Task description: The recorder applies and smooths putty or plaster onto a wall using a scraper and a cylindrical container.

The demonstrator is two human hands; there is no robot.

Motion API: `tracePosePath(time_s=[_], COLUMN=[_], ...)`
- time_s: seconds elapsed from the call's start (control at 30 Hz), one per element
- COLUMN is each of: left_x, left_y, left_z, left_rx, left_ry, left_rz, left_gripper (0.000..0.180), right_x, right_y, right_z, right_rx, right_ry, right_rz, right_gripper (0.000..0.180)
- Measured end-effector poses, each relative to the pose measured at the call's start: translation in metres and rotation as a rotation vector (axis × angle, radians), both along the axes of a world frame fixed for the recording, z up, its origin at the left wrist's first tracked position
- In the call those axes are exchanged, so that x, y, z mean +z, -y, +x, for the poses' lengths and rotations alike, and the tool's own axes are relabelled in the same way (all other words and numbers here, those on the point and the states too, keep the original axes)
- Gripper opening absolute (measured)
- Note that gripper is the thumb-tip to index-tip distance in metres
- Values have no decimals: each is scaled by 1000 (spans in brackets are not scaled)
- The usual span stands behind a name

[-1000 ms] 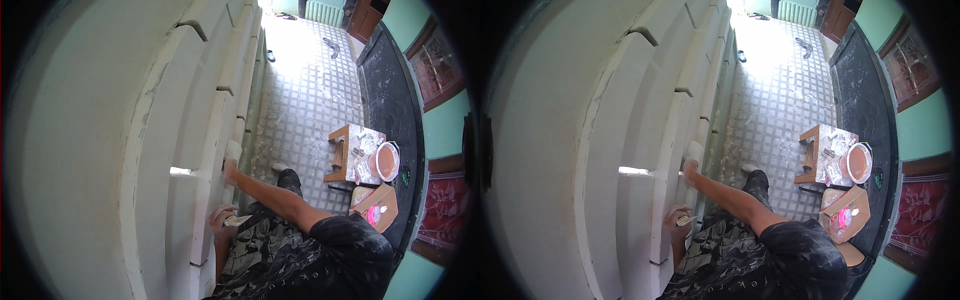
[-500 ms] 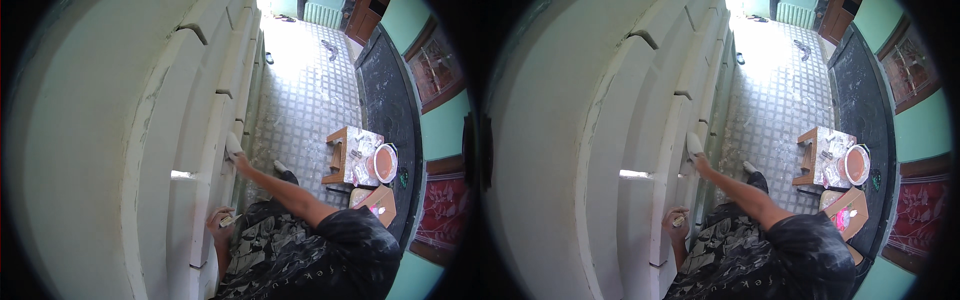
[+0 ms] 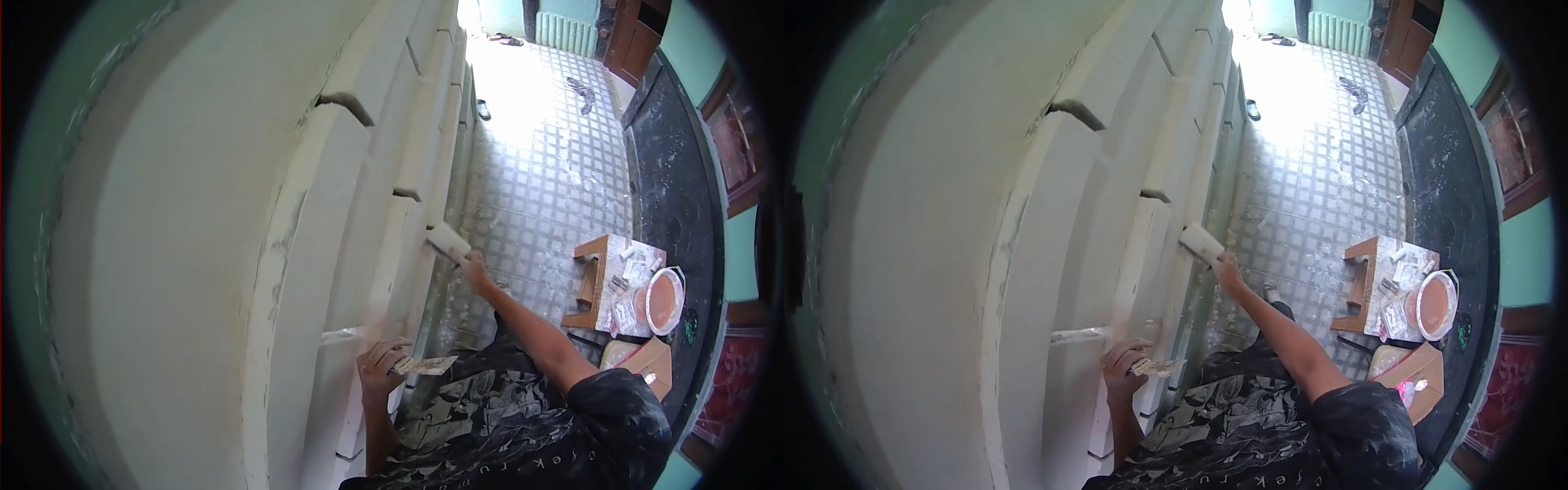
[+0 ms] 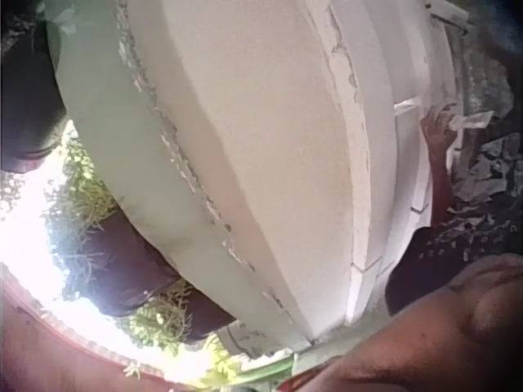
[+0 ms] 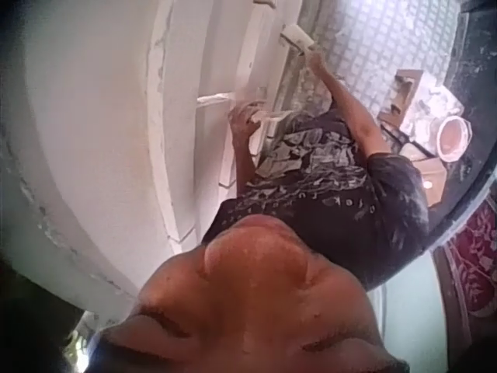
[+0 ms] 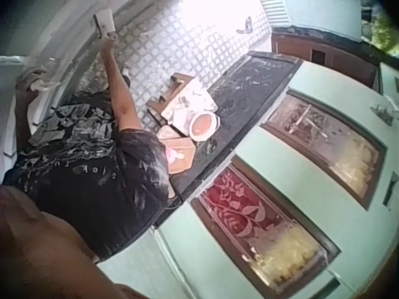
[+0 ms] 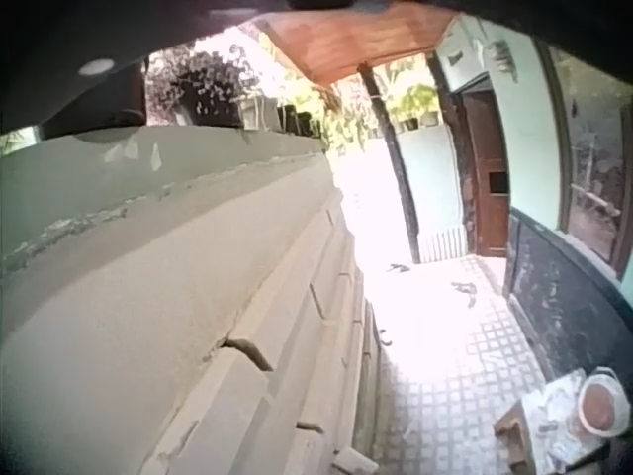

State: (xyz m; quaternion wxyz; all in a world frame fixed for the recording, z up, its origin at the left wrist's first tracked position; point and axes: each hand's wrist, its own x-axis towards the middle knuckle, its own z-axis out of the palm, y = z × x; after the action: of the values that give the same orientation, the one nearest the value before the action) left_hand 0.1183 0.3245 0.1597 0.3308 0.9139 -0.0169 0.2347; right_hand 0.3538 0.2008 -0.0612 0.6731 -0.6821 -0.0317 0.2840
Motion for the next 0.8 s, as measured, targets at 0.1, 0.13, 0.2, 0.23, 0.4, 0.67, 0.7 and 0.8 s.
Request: tracePosePath(time_s=[0.1,0.13,0.2,0.23,0.4,0.67,0.7,0.8], left_x=[17,21,19,15,26,3,-1,-8], left_y=[8,11,5,3,6,-22,-24,-30], left_z=[25,35,49,53,91,159,163,184], left_rx=[31,62,111,134,176,158,181,144], left_ry=[36,43,47,51,-66,-97,-31,-3], left_rz=[51,70,92,59,91,127,149,125], left_gripper=[26,26,25,25,25,25,24,22], right_x=[-18,-38,-36,-33,-40,-87,-77,-83], right_y=[-43,-60,-88,-97,-13,8,-8,-63], right_z=[36,40,-10,-39,23,206,228,238], right_rx=[-405,-543,-413,-289,345,-182,-220,-357], right_ry=[204,196,270,351,-326,198,116,248], right_rz=[-347,-411,-414,-414,34,-483,-504,-495], right_gripper=[46,45,44,42,35,33,34,32])
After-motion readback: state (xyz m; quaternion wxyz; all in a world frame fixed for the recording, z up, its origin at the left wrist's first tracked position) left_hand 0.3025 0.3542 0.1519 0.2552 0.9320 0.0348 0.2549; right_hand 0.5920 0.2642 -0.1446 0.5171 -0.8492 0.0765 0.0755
